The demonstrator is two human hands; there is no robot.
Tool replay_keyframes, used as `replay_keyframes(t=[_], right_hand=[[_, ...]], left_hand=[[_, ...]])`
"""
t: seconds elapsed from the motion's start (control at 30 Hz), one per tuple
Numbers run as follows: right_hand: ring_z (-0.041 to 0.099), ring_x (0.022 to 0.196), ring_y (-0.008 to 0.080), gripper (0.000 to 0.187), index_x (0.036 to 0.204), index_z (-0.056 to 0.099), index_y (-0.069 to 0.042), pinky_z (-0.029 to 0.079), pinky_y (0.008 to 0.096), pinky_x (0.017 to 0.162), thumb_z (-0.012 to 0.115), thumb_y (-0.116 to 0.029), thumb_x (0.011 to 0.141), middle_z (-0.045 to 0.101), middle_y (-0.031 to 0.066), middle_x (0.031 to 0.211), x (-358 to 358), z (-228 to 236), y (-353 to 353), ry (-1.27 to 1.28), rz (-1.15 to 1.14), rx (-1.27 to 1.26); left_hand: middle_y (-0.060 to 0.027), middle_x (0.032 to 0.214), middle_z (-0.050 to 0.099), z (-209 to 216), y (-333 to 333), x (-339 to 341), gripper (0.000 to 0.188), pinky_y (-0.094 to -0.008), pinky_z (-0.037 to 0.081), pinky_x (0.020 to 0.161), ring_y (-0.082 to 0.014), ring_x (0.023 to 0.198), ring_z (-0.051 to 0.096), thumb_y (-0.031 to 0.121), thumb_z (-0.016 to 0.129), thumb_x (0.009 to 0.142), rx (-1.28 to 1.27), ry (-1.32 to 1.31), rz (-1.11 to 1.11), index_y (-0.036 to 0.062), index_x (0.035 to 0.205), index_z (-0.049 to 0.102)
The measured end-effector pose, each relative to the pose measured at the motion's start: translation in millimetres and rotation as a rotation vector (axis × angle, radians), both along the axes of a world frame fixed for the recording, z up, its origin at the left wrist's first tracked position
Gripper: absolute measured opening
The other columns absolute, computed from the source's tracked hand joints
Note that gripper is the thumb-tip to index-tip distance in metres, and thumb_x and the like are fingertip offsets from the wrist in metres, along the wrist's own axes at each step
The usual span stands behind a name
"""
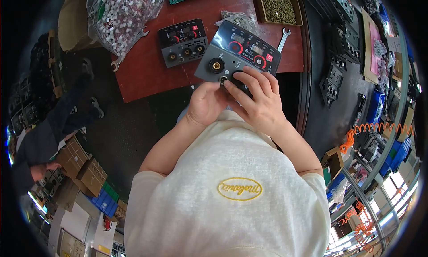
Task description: Assembling and wiring electronic control panels at a factory workbench.
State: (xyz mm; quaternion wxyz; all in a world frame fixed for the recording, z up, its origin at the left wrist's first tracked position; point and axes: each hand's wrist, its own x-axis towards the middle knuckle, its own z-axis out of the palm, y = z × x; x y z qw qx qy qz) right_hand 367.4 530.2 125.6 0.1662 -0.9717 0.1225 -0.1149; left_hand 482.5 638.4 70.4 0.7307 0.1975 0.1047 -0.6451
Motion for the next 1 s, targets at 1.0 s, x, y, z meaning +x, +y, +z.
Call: replay_keyframes(t=[1.0], right_hand=[[0.050,0.110,0.0207,0.047,0.118,0.057,-0.011,0.039,0.0374,0.094,0.062,-0.015,0.072,0.052,0.0050,0.118,-9.1,-67.2,3.5,-0.004,0.200,0.006]], left_hand=[[-0.0038,0.110,0.057,-35.0,17.8,-37.2,0.025,-0.0348,0.044,0.086,-0.0156,0.101,0.054,0.018,0.049,0.092,0.219,-0.003,0.279,0.0092,0.115,0.051]])
